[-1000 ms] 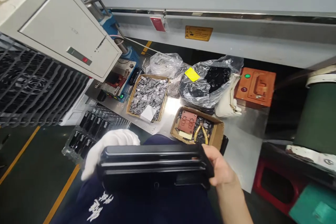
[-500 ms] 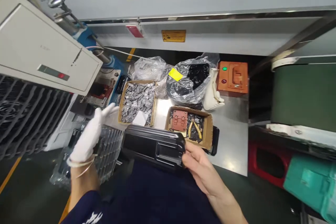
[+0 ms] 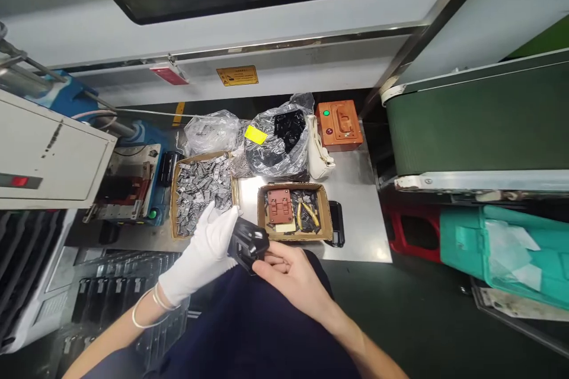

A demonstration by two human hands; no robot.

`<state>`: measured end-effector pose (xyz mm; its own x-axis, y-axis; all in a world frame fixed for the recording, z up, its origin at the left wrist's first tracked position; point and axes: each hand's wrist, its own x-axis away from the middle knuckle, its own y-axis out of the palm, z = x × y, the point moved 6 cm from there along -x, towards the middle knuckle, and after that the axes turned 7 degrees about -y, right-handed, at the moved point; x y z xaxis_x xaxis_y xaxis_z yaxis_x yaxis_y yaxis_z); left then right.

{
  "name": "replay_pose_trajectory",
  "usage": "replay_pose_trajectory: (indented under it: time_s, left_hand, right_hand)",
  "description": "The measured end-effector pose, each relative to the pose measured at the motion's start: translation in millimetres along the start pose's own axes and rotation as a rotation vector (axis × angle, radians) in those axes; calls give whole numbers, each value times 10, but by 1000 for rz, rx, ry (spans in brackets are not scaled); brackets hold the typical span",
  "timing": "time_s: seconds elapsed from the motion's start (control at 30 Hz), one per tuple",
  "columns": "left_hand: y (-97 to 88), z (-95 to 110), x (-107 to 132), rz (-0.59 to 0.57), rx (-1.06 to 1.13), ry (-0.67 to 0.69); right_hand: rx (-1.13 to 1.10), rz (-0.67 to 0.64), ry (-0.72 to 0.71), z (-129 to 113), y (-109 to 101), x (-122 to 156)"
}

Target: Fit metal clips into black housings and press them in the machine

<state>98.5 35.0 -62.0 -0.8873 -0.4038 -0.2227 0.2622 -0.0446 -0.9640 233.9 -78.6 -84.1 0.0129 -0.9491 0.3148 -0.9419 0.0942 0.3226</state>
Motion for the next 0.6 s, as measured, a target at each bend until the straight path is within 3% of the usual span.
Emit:
replay_pose_trajectory:
  time_s: [0.07, 0.1, 0.17, 0.23, 0.3, 0.37, 0.43, 0.53, 0.6]
  left_hand:
    - [-31, -119, -18, 15, 66, -36]
    - [-33, -209, -6, 10, 140, -117]
    - [38, -422, 104, -60, 401, -407]
    - [188, -539, 334, -126, 846, -745]
    - [309, -448, 534, -95, 1438, -918]
    - [330, -249, 599, -9, 2007, -894]
    - [277, -59, 559, 58, 2383, -801]
    - [130, 147, 406, 118, 2618, -647]
    - [53, 271, 316, 64, 2659, -588]
  right_hand:
    - [28, -1, -28, 66, -171, -114]
    - [57, 34, -43, 132, -320, -197]
    - [154, 177, -52, 342, -709, -387]
    - [285, 352, 2, 653, -1103, -563]
    - [392, 489, 111, 1018, -1377, -696]
    - [469, 590, 237, 1362, -1504, -775]
    - [543, 658, 353, 1620, -1526, -815]
    - [677, 693, 510, 1801, -1503, -875]
    - [766, 680, 624, 1809, -1514, -939]
